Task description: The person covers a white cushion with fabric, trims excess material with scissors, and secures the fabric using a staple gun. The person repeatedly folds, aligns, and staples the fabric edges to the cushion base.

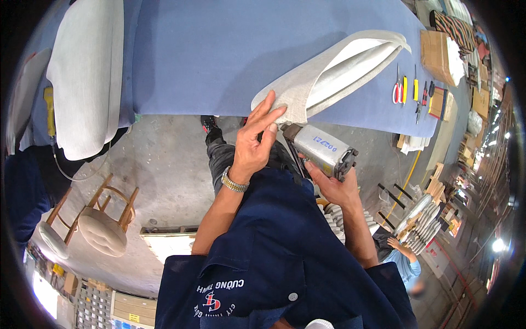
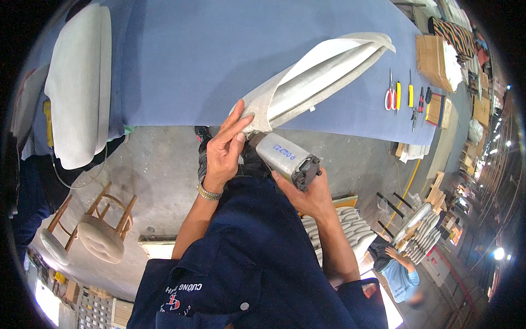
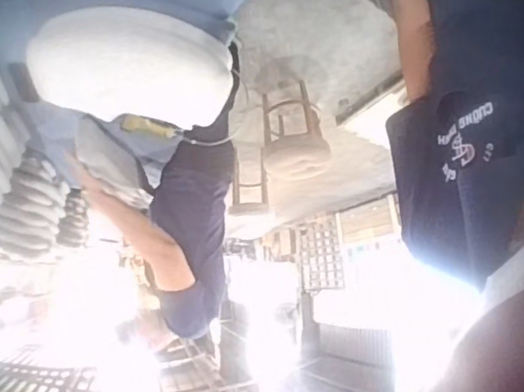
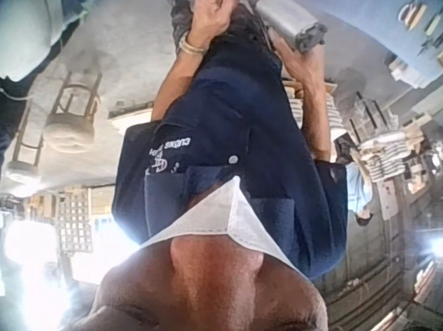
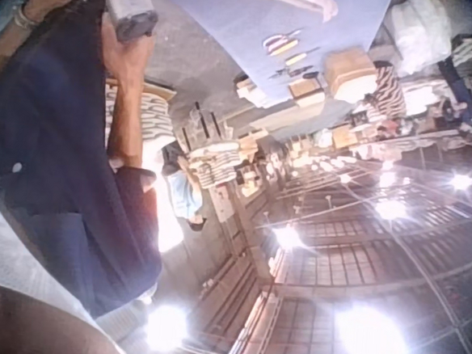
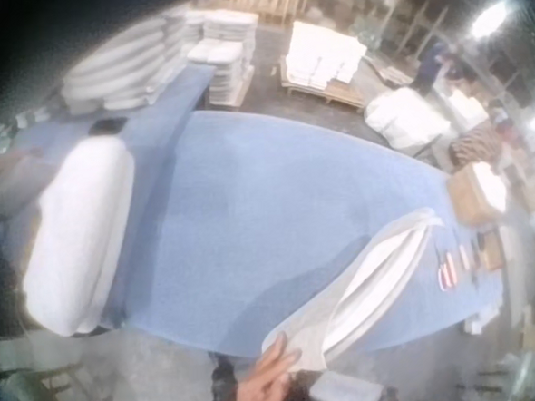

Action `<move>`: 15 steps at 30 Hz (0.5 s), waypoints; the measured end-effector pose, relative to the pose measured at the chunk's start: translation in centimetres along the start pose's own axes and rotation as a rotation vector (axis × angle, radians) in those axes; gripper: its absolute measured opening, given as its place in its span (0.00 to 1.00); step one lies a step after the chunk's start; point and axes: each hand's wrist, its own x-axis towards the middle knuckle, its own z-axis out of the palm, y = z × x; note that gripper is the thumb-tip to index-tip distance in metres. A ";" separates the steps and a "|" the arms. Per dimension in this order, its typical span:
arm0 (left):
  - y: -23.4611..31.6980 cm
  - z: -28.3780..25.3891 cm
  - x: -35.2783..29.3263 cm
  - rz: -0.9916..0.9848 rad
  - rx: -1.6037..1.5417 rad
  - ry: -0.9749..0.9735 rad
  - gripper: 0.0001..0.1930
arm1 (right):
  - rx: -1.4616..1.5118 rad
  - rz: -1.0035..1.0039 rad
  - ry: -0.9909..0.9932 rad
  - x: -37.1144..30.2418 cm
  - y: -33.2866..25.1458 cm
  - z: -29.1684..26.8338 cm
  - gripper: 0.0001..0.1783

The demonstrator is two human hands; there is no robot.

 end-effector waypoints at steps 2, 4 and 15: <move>0.1 -0.1 0.2 0.003 0.000 -0.001 0.20 | -0.058 -0.001 -0.040 0.1 -0.8 -0.3 0.15; 0.2 -0.2 0.1 0.004 0.012 -0.005 0.20 | -0.074 -0.021 -0.059 0.3 -0.8 -0.3 0.15; -0.2 -0.6 -0.2 -0.002 0.013 -0.062 0.20 | 0.004 0.007 -0.059 0.7 -0.3 0.2 0.16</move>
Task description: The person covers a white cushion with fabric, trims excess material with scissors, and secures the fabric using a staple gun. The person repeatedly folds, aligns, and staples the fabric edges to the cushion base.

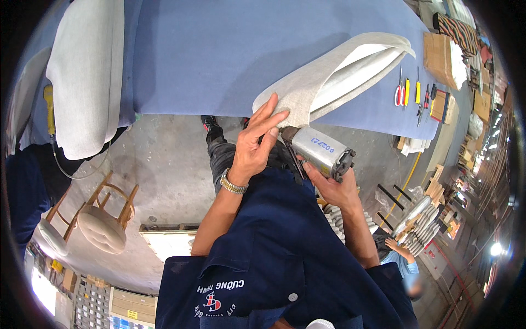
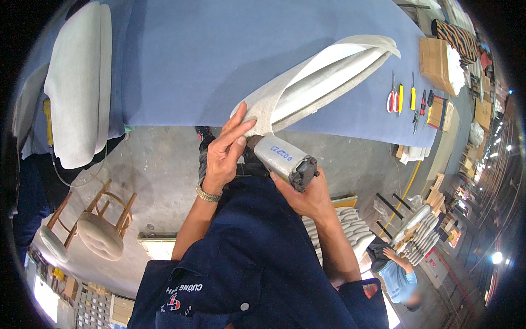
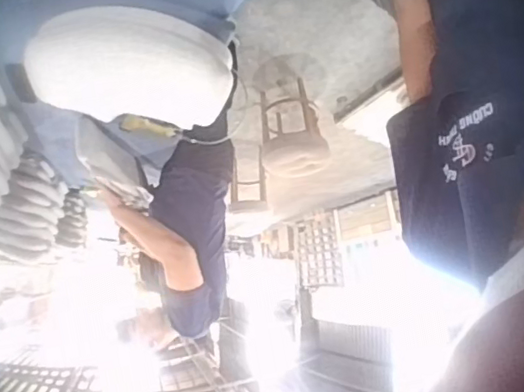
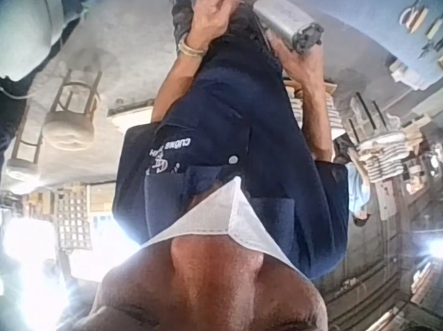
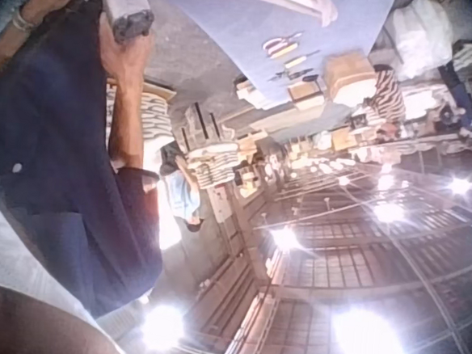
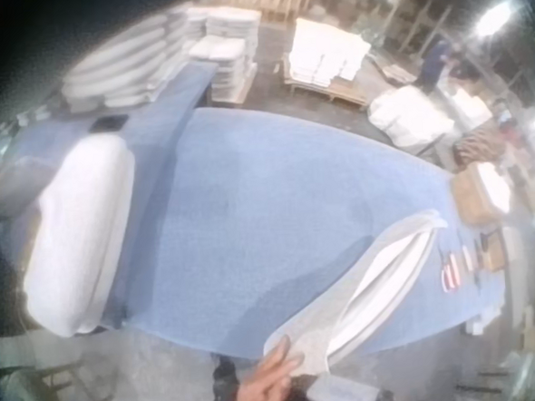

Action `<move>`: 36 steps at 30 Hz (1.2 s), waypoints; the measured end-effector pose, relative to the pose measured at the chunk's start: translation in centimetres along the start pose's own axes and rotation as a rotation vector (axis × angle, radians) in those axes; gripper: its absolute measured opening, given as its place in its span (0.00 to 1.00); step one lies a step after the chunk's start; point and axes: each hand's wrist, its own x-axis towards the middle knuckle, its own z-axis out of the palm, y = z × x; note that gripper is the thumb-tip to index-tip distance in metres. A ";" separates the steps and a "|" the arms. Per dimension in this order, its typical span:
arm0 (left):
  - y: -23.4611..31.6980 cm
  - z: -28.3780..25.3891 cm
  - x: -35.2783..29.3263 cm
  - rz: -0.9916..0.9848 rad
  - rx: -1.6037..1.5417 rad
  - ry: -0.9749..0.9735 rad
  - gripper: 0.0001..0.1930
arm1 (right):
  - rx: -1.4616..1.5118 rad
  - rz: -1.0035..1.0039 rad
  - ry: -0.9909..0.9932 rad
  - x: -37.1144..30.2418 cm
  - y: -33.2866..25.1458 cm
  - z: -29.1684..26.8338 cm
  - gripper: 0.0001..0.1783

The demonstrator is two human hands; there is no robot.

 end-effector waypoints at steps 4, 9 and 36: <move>0.0 -0.3 -0.4 -0.002 0.020 -0.038 0.19 | -0.003 0.068 0.024 -0.3 -0.9 0.6 0.15; -0.5 -0.6 -0.6 0.070 0.046 -0.111 0.23 | -0.022 0.139 0.060 -1.3 -1.2 1.1 0.15; 0.9 -0.9 1.4 0.140 0.394 -0.150 0.49 | -0.066 0.258 -0.009 0.9 -4.7 0.9 0.15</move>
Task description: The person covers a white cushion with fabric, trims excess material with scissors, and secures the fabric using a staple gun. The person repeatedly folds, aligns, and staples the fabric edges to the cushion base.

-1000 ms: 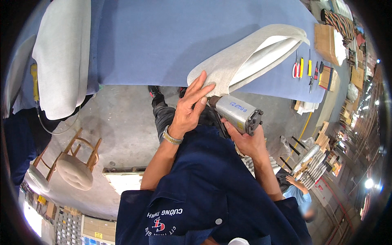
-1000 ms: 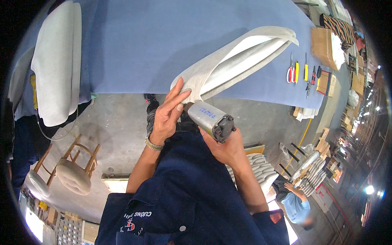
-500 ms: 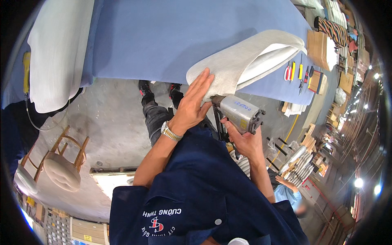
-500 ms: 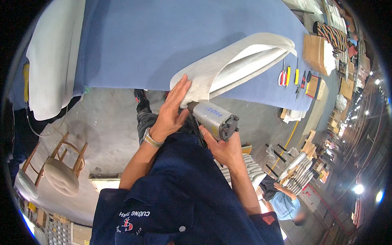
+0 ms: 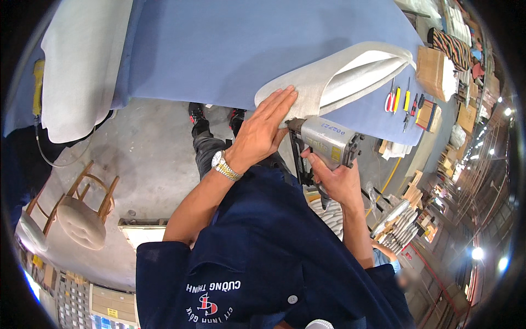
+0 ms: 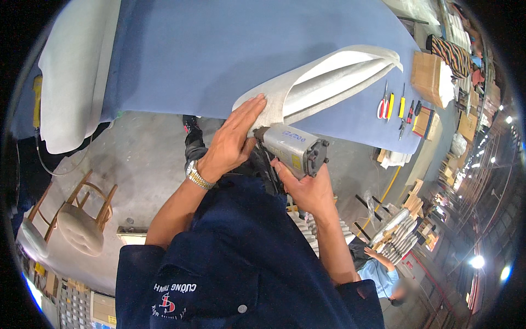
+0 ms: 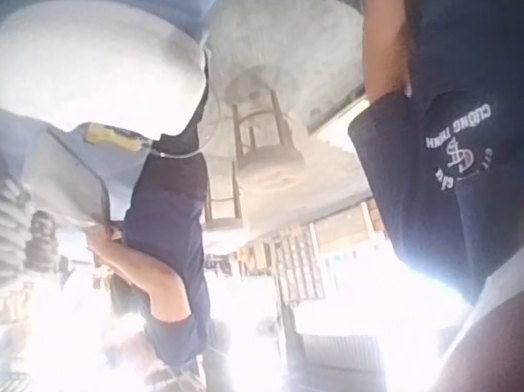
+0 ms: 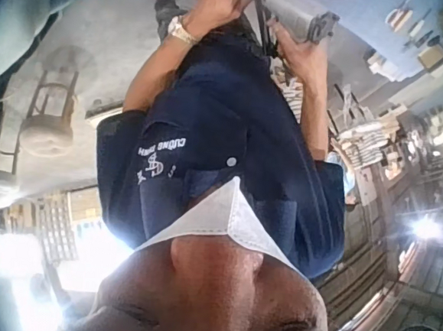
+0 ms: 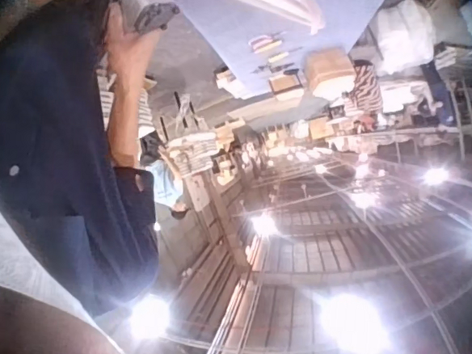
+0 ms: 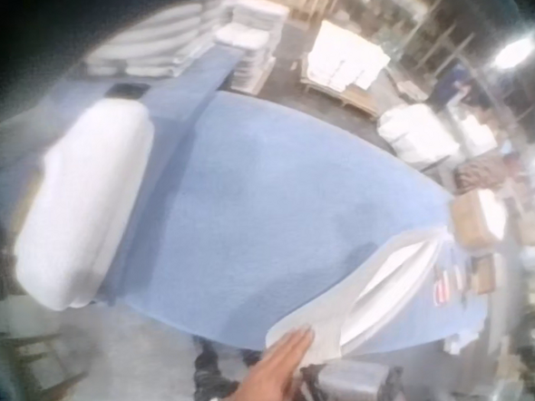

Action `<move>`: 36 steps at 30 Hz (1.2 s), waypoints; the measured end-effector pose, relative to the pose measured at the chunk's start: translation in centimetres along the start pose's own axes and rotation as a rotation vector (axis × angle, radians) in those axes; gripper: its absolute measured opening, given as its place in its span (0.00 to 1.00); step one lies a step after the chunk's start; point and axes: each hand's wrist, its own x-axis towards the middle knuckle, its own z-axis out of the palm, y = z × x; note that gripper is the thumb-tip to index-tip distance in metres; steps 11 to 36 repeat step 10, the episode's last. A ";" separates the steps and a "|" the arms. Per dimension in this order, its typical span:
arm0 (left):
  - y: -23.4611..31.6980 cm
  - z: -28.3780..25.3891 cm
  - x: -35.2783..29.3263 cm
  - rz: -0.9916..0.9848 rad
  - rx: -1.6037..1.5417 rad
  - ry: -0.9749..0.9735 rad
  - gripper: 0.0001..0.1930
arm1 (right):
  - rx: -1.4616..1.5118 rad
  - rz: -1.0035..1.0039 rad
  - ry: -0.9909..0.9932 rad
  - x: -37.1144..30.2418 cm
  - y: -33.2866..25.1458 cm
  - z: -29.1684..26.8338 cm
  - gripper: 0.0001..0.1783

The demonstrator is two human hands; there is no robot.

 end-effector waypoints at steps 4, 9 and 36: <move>-0.2 0.0 0.0 0.021 0.015 0.017 0.48 | -0.018 0.082 -0.022 0.5 -1.1 -0.6 0.18; -0.4 1.0 -0.7 0.020 0.051 -0.006 0.47 | -0.064 0.087 -0.038 0.1 -0.8 -1.4 0.19; -0.4 1.2 -0.8 0.026 0.053 0.004 0.47 | -0.073 0.095 -0.039 0.1 -0.9 -1.4 0.19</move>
